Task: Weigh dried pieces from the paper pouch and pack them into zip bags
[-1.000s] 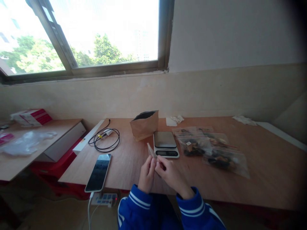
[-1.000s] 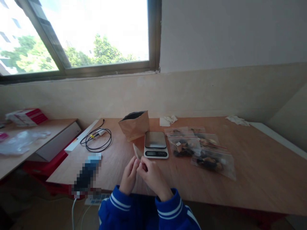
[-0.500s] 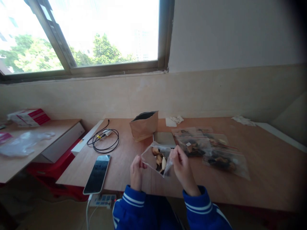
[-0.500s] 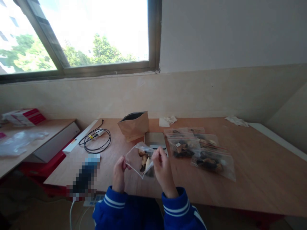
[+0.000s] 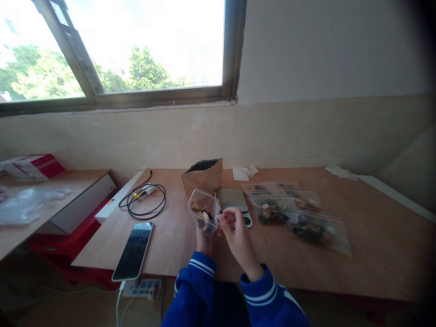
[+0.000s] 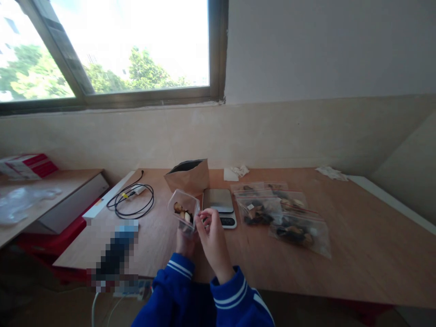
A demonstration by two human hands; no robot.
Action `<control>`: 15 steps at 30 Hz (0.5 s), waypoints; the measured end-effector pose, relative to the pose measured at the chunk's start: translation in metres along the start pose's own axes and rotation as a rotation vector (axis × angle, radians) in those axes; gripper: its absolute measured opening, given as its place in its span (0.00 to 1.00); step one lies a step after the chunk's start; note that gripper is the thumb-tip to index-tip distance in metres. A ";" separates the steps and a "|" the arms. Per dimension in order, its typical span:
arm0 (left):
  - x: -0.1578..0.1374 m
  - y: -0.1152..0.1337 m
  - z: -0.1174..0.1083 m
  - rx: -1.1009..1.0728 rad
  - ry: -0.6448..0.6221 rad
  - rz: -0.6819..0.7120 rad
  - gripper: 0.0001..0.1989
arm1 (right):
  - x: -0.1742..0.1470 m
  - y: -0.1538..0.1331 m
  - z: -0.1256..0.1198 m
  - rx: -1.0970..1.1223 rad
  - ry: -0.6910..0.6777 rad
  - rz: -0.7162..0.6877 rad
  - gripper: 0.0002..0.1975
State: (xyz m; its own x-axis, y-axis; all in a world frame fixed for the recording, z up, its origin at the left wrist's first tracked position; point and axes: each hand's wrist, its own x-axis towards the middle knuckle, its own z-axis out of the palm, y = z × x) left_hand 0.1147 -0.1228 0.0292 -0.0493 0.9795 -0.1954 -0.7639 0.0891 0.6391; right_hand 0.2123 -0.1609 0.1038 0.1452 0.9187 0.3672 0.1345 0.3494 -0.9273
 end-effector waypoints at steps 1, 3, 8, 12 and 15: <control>0.004 0.006 0.002 0.008 0.008 0.007 0.17 | 0.002 -0.005 -0.001 -0.016 0.040 -0.045 0.13; 0.012 0.016 0.006 -0.010 0.006 0.011 0.17 | 0.008 -0.015 -0.003 -0.006 0.055 -0.132 0.10; 0.019 0.023 0.011 -0.040 0.026 0.021 0.17 | 0.037 -0.025 -0.004 -0.152 -0.164 -0.174 0.12; 0.020 0.016 0.004 -0.032 0.010 0.037 0.19 | 0.058 -0.006 0.004 -0.340 -0.385 -0.125 0.15; 0.024 0.011 -0.003 0.033 -0.018 0.072 0.18 | 0.065 0.012 0.013 -0.390 -0.485 -0.225 0.18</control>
State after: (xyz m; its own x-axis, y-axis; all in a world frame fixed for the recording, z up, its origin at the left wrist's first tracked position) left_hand 0.1032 -0.0989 0.0298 -0.0913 0.9867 -0.1348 -0.7374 0.0240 0.6751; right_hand 0.2101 -0.0951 0.1159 -0.3733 0.8416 0.3903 0.4683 0.5342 -0.7038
